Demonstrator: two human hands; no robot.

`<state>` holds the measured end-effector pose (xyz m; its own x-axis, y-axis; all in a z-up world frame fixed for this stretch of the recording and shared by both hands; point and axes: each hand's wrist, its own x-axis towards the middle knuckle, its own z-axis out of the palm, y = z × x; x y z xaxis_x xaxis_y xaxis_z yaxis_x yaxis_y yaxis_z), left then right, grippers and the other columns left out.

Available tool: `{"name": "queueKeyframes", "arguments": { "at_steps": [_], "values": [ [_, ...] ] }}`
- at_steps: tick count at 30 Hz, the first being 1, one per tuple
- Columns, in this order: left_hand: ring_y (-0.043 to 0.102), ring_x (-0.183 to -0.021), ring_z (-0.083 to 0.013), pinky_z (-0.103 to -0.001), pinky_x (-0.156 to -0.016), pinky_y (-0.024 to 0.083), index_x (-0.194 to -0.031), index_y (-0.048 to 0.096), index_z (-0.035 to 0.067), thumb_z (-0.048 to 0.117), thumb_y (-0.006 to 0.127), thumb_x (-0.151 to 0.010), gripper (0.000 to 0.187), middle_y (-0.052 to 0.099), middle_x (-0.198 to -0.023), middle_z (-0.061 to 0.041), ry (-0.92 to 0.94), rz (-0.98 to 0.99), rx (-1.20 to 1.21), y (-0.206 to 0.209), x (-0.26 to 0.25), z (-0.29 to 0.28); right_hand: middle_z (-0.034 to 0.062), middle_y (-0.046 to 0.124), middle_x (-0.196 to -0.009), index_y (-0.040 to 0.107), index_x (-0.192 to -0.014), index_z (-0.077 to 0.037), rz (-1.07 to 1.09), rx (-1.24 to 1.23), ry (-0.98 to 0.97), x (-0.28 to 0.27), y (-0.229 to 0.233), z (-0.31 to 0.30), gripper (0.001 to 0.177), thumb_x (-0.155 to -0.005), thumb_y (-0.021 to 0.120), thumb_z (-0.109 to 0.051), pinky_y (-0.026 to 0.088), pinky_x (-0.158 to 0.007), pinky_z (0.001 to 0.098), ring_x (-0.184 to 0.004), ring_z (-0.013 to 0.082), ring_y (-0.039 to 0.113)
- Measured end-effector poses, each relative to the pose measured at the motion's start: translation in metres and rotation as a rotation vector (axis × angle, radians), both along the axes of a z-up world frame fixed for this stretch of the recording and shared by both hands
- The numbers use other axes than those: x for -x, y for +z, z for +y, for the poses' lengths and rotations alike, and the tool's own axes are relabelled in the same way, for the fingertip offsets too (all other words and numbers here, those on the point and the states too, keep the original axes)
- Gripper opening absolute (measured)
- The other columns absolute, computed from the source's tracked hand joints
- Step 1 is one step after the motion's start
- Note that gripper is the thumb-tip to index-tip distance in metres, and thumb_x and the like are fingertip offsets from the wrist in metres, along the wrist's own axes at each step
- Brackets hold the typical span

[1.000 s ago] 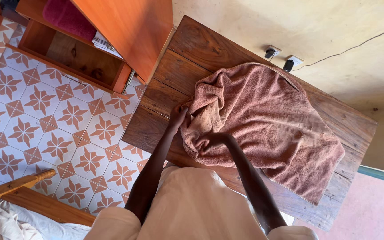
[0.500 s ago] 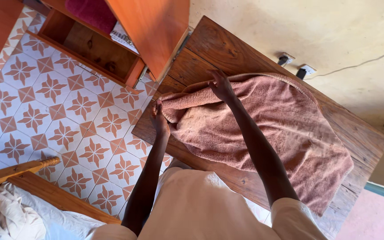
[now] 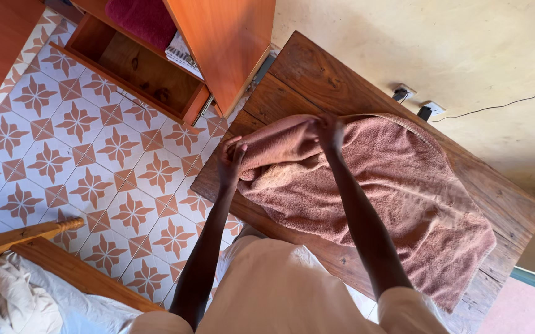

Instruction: The person picks a red towel from a pile of laundry on a bed, unfolds it on a wooden table, and folds it into a compact rectangle. They place the folded towel on a shelf with other towels, then repeat the process with a brown towel.

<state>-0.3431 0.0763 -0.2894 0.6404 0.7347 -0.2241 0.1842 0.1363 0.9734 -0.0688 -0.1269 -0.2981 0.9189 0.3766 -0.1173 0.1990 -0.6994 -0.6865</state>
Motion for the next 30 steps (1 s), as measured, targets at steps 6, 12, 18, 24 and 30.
{"name": "queueKeyframes", "arguments": {
  "at_steps": [6, 12, 18, 24, 30],
  "values": [
    [0.061, -0.068, -0.0291, -0.028, -0.054, 0.048, -0.13, 0.075, 0.015, 0.016, 0.062, -0.107, 0.026, 0.085, -0.114, -0.011, -0.087, 0.092, -0.25, 0.052, -0.053, -0.012, 0.004, 0.076, -0.085, 0.077, -0.106, -0.013, -0.43, -0.24, 0.013, -0.016, 0.007, -0.034, 0.011, -0.1, 0.073, -0.021, 0.054, -0.05, 0.0202, -0.059, 0.0067, 0.068],
    [0.07, -0.129, -0.0202, -0.023, -0.064, 0.064, -0.138, 0.064, 0.017, -0.006, 0.046, -0.106, 0.044, 0.061, -0.149, -0.008, -0.202, -0.408, -0.374, 0.095, -0.105, 0.012, 0.0048, 0.073, -0.075, 0.076, -0.105, -0.015, -0.236, -0.243, 0.104, -0.063, 0.033, -0.049, 0.021, -0.11, 0.056, -0.02, 0.054, -0.042, 0.0199, -0.056, 0.004, 0.069],
    [0.058, -0.138, -0.0259, -0.035, -0.098, 0.059, -0.151, 0.051, 0.016, -0.002, 0.051, -0.102, 0.052, 0.034, -0.165, -0.016, -0.186, -0.309, -0.554, 0.099, -0.131, 0.023, 0.0059, 0.075, -0.082, 0.081, -0.098, -0.014, -0.495, -0.262, -0.305, -0.11, 0.058, -0.023, 0.021, -0.102, 0.06, -0.01, 0.057, -0.056, 0.0307, -0.065, 0.0139, 0.065],
    [0.055, -0.138, -0.035, -0.053, -0.116, 0.043, -0.142, 0.058, 0.006, 0.002, 0.064, -0.097, 0.046, 0.057, -0.149, -0.021, -0.216, 0.028, -0.797, 0.026, -0.097, 0.014, 0.0185, 0.056, -0.14, 0.056, -0.147, -0.004, -0.849, -0.173, -0.223, -0.055, 0.03, -0.007, 0.061, -0.086, 0.056, -0.003, 0.06, -0.093, 0.0446, -0.122, 0.0364, 0.062],
    [0.075, -0.102, -0.0261, -0.039, -0.094, 0.064, -0.133, 0.066, 0.01, 0.007, 0.061, -0.101, 0.032, 0.073, -0.118, -0.013, -0.498, 0.195, -0.5, -0.022, -0.05, 0.012, 0.0322, 0.052, -0.144, 0.064, -0.133, -0.005, -0.468, -0.118, -0.13, 0.039, -0.01, 0.007, 0.037, -0.096, 0.055, -0.002, 0.068, -0.069, 0.0393, -0.115, 0.036, 0.062]
  ]
}}
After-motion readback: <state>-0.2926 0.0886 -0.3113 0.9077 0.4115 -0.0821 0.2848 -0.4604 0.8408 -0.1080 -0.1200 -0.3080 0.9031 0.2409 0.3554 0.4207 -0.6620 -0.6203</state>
